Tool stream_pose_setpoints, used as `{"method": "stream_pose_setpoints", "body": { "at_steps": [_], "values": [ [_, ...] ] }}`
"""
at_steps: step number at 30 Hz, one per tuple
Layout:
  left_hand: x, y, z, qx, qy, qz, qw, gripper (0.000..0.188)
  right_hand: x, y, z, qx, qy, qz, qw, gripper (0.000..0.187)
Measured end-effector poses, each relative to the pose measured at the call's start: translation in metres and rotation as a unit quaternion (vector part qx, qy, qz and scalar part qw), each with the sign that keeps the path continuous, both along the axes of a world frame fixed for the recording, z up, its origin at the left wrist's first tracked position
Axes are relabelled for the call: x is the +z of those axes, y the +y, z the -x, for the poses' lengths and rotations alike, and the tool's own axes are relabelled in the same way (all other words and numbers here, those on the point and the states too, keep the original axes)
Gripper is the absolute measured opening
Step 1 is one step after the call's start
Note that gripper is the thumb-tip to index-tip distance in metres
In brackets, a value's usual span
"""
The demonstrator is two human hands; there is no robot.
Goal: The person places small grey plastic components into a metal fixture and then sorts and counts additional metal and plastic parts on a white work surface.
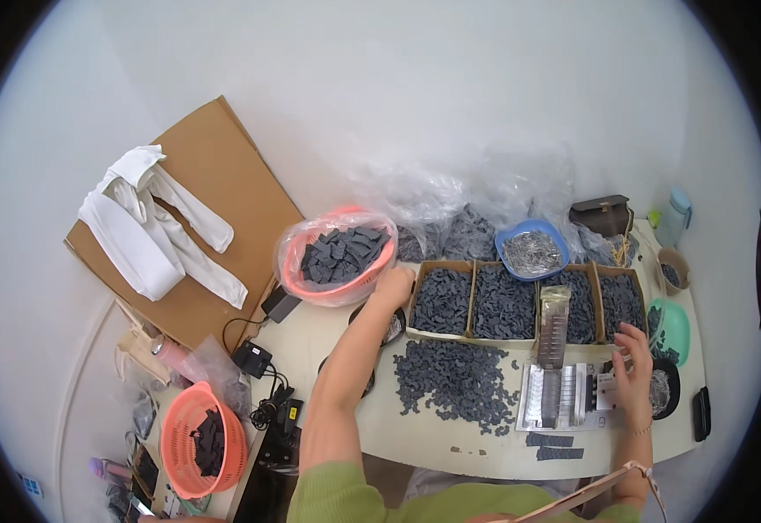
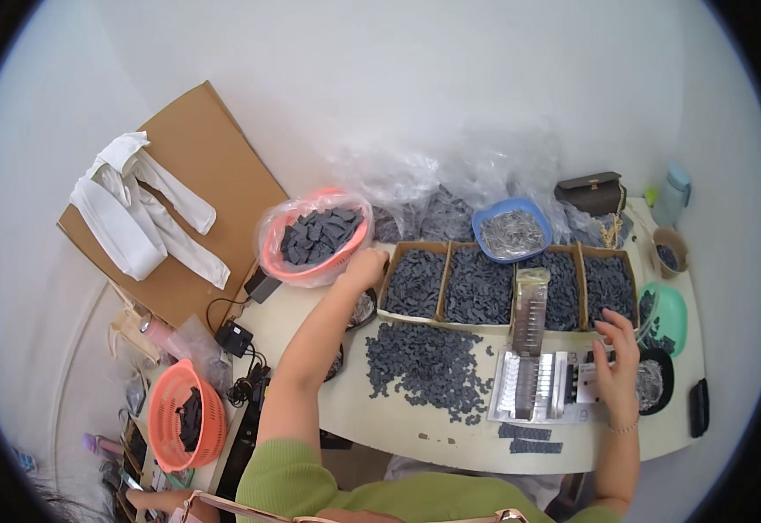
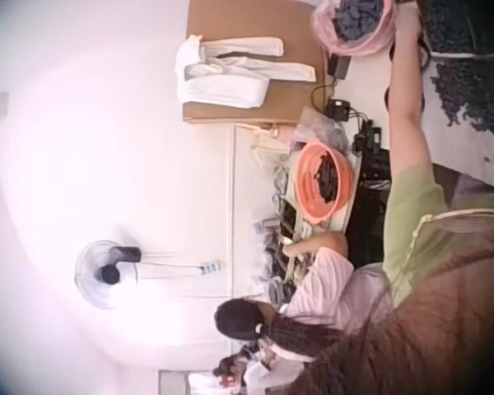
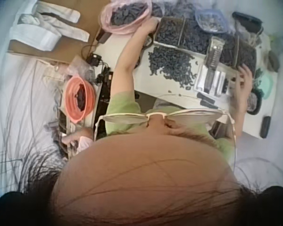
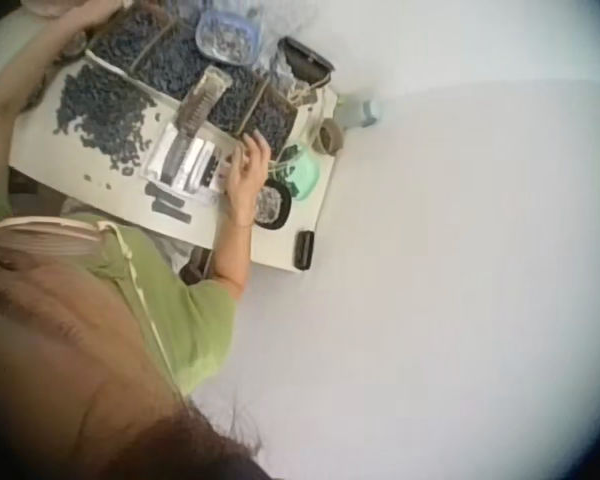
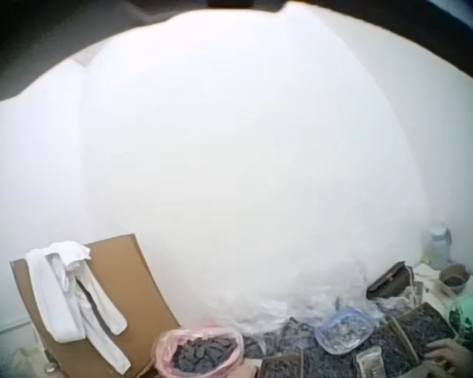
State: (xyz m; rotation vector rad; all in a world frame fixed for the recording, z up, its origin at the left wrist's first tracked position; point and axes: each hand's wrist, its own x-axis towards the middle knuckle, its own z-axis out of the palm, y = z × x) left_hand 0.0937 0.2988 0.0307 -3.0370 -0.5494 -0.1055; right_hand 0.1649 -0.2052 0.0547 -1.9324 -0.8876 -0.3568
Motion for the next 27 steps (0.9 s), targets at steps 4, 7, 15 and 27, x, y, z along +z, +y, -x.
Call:
{"method": "stream_pose_setpoints", "body": {
  "at_steps": [4, 7, 15, 27],
  "values": [
    [0.075, -0.028, 0.026, -0.017, -0.057, 0.001, 0.998, 0.014, -0.003, -0.002, -0.002, 0.013, 0.0, 0.008, 1.0, 0.025],
    [0.125, -0.005, 0.037, 0.04, -0.167, -0.028, 0.985, 0.017, -0.003, 0.001, 0.002, 0.03, -0.001, 0.017, 0.999, 0.024],
    [0.088, 0.099, 0.028, -0.013, -0.122, 0.13, 0.984, 0.037, -0.004, 0.005, -0.004, 0.018, 0.012, 0.009, 1.0, 0.021],
    [0.08, 0.136, 0.035, 0.178, 0.091, 0.093, 0.975, 0.056, -0.002, -0.002, -0.006, -0.02, 0.039, 0.022, 0.999, 0.02]
  ]
}}
